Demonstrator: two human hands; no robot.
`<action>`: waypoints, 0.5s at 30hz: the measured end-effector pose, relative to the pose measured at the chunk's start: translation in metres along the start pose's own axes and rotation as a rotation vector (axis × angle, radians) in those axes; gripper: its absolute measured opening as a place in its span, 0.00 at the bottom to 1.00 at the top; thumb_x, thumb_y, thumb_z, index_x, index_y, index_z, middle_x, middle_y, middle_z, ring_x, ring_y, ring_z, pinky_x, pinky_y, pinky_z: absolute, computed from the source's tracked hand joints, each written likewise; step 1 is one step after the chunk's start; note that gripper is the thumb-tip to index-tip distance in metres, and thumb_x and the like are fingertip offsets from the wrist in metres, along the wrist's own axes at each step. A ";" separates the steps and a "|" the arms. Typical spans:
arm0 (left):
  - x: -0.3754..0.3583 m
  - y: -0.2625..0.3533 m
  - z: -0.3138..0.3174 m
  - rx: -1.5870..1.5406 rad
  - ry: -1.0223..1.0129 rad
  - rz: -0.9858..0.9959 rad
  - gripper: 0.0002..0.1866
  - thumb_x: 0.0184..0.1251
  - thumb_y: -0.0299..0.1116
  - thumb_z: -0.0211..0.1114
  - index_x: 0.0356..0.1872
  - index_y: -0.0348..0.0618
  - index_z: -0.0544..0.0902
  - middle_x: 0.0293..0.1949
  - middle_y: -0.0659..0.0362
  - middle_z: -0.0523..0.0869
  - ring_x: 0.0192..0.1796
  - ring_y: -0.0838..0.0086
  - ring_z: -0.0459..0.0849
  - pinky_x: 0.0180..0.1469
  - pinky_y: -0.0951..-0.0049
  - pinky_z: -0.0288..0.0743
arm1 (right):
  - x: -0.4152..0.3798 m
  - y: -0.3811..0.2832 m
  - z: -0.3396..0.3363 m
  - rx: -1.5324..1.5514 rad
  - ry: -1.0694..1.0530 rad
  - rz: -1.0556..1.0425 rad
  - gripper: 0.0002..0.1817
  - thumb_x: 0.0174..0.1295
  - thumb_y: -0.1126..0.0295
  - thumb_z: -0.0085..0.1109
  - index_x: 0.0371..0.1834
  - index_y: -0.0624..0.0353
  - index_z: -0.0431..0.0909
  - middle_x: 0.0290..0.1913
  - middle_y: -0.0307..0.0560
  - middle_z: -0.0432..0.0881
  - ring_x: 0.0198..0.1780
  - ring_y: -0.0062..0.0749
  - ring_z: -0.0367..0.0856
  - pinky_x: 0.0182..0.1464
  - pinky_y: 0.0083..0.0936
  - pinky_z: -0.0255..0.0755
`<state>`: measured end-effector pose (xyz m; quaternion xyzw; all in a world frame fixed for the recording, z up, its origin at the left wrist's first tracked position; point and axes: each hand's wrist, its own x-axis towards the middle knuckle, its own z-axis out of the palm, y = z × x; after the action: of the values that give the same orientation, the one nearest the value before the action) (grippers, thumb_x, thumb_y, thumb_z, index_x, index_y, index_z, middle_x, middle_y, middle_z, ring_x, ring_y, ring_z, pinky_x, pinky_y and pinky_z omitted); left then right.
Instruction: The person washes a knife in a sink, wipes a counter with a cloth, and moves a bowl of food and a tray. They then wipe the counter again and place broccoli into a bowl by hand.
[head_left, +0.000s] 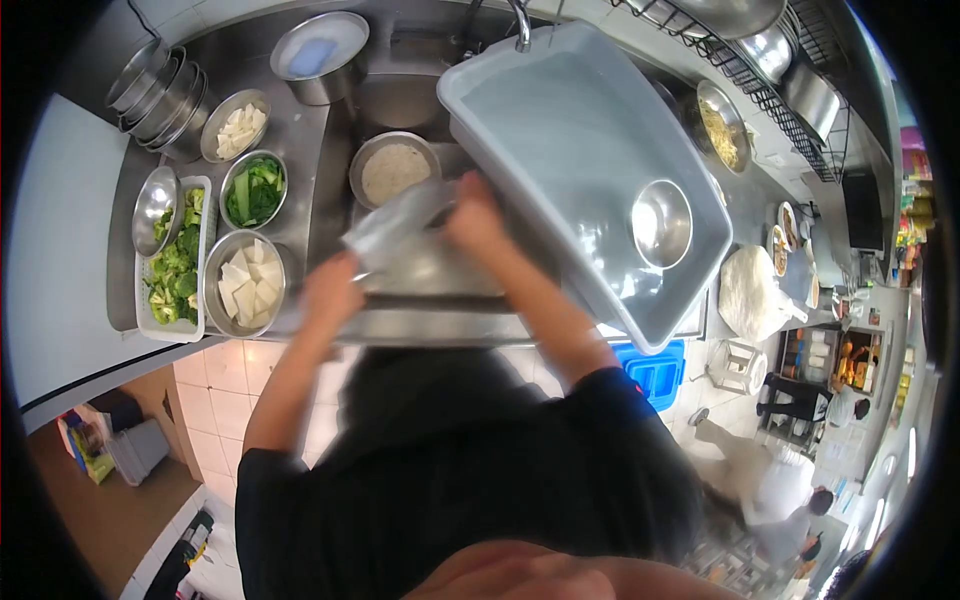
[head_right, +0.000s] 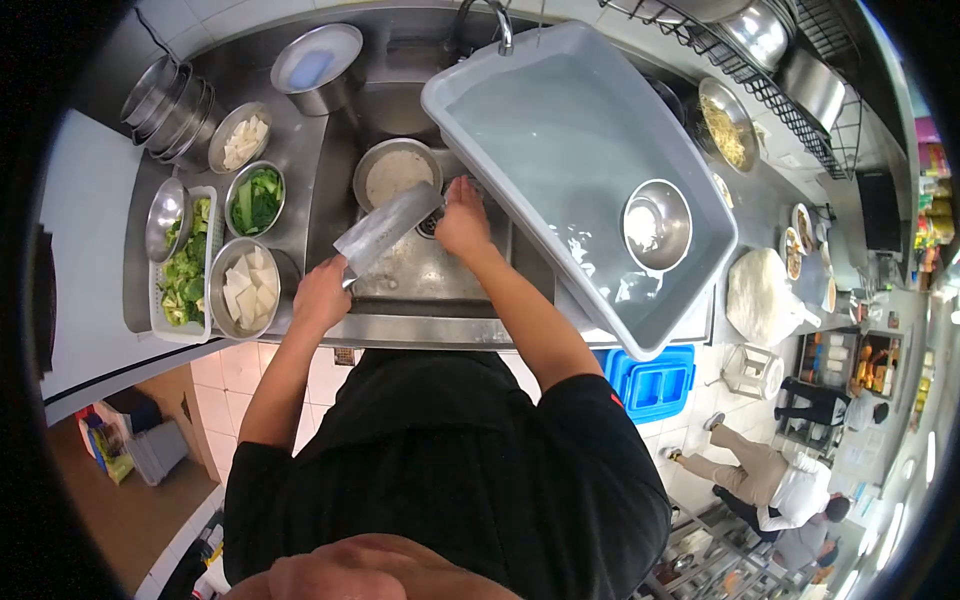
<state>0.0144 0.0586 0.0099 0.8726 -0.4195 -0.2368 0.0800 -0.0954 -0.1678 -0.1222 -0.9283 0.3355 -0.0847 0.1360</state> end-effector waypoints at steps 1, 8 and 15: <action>-0.001 -0.006 0.003 0.013 0.011 -0.011 0.16 0.44 0.22 0.58 0.40 0.37 0.73 0.41 0.48 0.79 0.43 0.53 0.79 0.45 0.58 0.73 | -0.004 -0.015 -0.037 0.091 -0.045 0.001 0.34 0.47 0.74 0.50 0.62 0.69 0.57 0.64 0.59 0.59 0.66 0.44 0.57 0.68 0.33 0.50; 0.011 -0.031 0.030 0.029 0.212 -0.028 0.16 0.45 0.24 0.60 0.39 0.39 0.72 0.38 0.50 0.79 0.40 0.54 0.79 0.42 0.59 0.74 | 0.012 -0.010 -0.173 0.202 0.462 -0.154 0.18 0.49 0.75 0.49 0.46 0.63 0.75 0.42 0.57 0.78 0.42 0.53 0.76 0.48 0.37 0.71; 0.024 -0.016 0.035 -0.107 0.241 -0.050 0.15 0.45 0.31 0.64 0.36 0.41 0.75 0.37 0.50 0.80 0.40 0.54 0.79 0.40 0.58 0.73 | 0.040 0.075 -0.173 1.149 -0.244 0.652 0.12 0.58 0.67 0.51 0.37 0.65 0.76 0.32 0.48 0.79 0.32 0.32 0.79 0.36 0.26 0.76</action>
<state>0.0215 0.0523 -0.0347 0.8995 -0.3715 -0.1544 0.1705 -0.1527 -0.2830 0.0215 -0.5625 0.4827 -0.0990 0.6639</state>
